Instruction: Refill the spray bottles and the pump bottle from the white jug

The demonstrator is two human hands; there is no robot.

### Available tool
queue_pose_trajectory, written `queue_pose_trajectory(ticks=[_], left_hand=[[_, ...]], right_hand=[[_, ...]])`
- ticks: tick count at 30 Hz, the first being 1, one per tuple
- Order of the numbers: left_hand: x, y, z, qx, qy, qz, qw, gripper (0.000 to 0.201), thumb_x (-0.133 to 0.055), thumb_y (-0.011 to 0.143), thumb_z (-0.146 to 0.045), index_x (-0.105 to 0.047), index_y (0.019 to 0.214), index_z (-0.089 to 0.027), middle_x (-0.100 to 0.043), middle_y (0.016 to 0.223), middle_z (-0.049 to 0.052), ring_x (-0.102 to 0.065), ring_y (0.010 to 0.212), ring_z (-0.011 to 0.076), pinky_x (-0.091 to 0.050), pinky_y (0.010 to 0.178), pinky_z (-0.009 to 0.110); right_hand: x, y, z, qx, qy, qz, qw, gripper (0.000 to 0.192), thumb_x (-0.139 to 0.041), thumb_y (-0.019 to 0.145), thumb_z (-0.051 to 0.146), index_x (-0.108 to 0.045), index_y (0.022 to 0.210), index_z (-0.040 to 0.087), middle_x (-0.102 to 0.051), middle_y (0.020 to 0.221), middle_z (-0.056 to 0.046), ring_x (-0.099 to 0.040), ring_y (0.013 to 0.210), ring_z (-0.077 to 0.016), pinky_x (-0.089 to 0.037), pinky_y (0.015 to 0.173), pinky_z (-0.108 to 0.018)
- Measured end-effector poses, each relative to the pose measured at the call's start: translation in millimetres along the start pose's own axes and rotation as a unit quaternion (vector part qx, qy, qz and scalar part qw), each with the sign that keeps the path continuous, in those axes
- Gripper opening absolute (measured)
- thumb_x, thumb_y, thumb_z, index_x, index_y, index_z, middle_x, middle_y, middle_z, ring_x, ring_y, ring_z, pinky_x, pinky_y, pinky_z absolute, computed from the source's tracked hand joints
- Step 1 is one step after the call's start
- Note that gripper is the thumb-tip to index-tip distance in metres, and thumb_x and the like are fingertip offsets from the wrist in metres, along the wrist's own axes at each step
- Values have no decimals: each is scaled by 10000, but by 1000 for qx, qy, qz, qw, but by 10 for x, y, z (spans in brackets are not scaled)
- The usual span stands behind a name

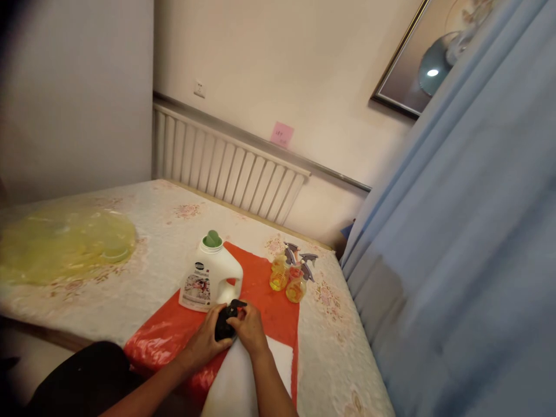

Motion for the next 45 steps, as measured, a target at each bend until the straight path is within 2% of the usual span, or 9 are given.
queue_pose_trajectory(ticks=[4,9,16,22,28,32,36,40,45], left_hand=[[-2,-4,2,-2,2,6,1000,724,-648,649,-171,-383,1322,-200,-496,1349,142,-490,1273,319,-402,1076,500],[-9,-1,7,-2,3,7,1000,737,-641,644,-158,-370,1328,-192,-483,1348,148,-481,1270,323,-392,1078,511],[-14,-1,11,-2,-2,1,1000,733,-642,643,-172,-388,1330,-191,-494,1347,137,-487,1274,311,-402,1076,488],[10,0,-25,-1,0,0,1000,733,-649,642,-181,-393,1329,-208,-508,1334,127,-501,1259,316,-411,1066,498],[-17,10,-7,-1,5,7,1000,730,-650,652,-176,-375,1328,-176,-484,1345,148,-489,1264,314,-402,1075,491],[-18,2,15,-4,10,7,1000,726,-654,664,-189,-371,1333,-170,-478,1362,156,-475,1285,312,-391,1089,484],[-19,-12,18,-4,12,7,1000,714,-646,681,-192,-362,1336,-199,-475,1368,144,-474,1291,312,-396,1084,500],[-24,-11,22,-1,12,7,1000,747,-651,667,-172,-347,1349,-186,-459,1376,154,-465,1293,319,-395,1080,514],[-20,5,33,-6,9,4,1000,719,-663,670,-192,-380,1331,-177,-495,1342,151,-492,1270,309,-406,1078,492]], right_hand=[[-32,-3,-30,-18,0,-30,999,218,-698,610,161,-676,827,150,-636,709,8,-551,644,-164,-464,628,-268],[3,-10,-4,2,31,13,999,498,-676,588,93,-682,1078,186,-703,1041,-44,-638,864,-192,-505,762,-273],[-50,-16,-42,-28,7,-27,999,225,-679,614,146,-682,839,161,-587,651,44,-482,584,-133,-434,593,-239],[-45,-22,-50,-22,17,-6,1000,522,-683,594,118,-667,1114,165,-622,742,40,-491,592,-120,-449,611,-230],[-34,-24,-29,-18,6,-21,1000,207,-659,626,151,-704,827,179,-547,613,67,-451,554,-112,-389,542,-210],[-79,-39,-35,-28,-10,-69,997,269,-710,591,183,-684,858,169,-553,626,61,-427,548,-117,-390,537,-222],[-66,-47,-28,-2,-2,-38,999,400,-681,596,142,-702,991,198,-635,783,36,-488,597,-117,-433,588,-221],[-42,-47,-59,2,-3,-23,1000,242,-640,637,137,-713,860,194,-573,682,56,-490,589,-116,-417,573,-213],[-107,-56,-132,-27,-27,-84,996,209,-703,608,182,-650,809,163,-506,604,72,-447,540,-121,-388,546,-233]])
Point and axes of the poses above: each hand's wrist, its own y-axis towards the middle knuckle, its own x-axis out of the back of the hand, z = x × y, the point moved 6 cm from there along y, towards the middle knuckle
